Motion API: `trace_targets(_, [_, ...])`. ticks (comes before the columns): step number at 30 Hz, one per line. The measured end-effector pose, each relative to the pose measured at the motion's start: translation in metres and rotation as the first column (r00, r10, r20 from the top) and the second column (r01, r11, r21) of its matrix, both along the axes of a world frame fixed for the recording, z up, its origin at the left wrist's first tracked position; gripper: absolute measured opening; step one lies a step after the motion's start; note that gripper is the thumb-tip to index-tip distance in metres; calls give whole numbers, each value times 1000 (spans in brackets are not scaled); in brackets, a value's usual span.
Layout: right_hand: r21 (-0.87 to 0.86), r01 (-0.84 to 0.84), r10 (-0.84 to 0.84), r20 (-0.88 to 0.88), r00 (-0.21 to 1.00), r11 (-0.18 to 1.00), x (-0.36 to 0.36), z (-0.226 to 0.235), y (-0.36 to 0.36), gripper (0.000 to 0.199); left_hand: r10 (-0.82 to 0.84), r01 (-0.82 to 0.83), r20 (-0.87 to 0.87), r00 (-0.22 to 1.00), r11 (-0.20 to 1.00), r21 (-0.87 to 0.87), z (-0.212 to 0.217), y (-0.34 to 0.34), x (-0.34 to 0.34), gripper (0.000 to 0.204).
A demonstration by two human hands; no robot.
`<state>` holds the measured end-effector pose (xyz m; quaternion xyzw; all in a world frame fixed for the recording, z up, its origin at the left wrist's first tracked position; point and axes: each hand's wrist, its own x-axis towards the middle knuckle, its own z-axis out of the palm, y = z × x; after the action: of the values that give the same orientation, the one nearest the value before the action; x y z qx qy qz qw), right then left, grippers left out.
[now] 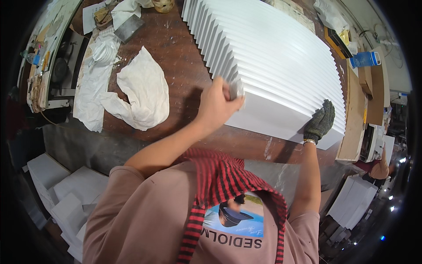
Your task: The person cleans a white corrugated foam panel on a workbench using a cloth and a small scraper. They wipe the surface and edges repeatedly, occasionally scraping off residue, and rotate the panel to access different sides.
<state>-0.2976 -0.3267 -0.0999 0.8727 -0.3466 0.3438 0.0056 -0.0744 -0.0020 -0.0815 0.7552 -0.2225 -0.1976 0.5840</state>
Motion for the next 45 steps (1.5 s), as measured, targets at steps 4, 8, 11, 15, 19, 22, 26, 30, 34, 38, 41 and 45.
trace_targets(4, [-39, -19, 20, 17, 1000, 999, 1, 1, 1, 38, -87, 91, -36, 996, 982, 166, 2, 24, -12, 36])
trace_targets(8, [34, 2, -3, 36, 999, 999, 2, 1, 3, 39, 29, -31, -34, 999, 998, -46, -7, 10, 22, 33])
trace_targets(11, [-15, -11, 12, 8, 1000, 1000, 2, 1, 2, 39, 53, -56, -113, 992, 998, -19, -13, -5, 32, 36])
trace_targets(15, [-22, -14, 14, 16, 1000, 1000, 1, 0, 1, 40, 3, 8, -117, 993, 995, 97, -11, 14, 7, 39])
trace_targets(19, [39, -20, 18, 63, 998, 999, 0, -3, -1, 40, 57, -51, -261, 964, 998, 30, -9, 19, 16, 39])
trace_targets(22, [7, -29, 29, 23, 999, 1000, -1, -3, -1, 40, 97, -115, -163, 982, 988, -105, -12, -12, 48, 38])
trace_targets(26, [-54, -19, 16, -46, 999, 998, -1, 1, 0, 41, 84, -95, -148, 985, 993, -69, -14, -17, 43, 36])
trace_targets(30, [-18, -24, 24, 1, 1000, 1000, 1, 3, 3, 42, 30, -20, -180, 983, 998, 57, -17, 12, 27, 34])
trace_targets(34, [-21, -11, 11, -40, 999, 1000, 0, 3, 4, 41, 110, -109, 1, 994, 982, -152, -19, -4, 49, 36])
trace_targets(38, [-26, -8, 6, -49, 999, 1000, -1, 5, 4, 42, 130, -140, -66, 989, 973, -186, -21, -26, 57, 37])
trace_targets(41, [-42, -10, 8, -55, 998, 999, 1, 4, 4, 42, 91, -91, -188, 978, 996, 10, -26, 3, 34, 38])
trace_targets(45, [-15, -12, 12, 1, 1000, 1000, -1, -1, 3, 42, 111, -116, -156, 981, 993, -20, -28, 5, 49, 38])
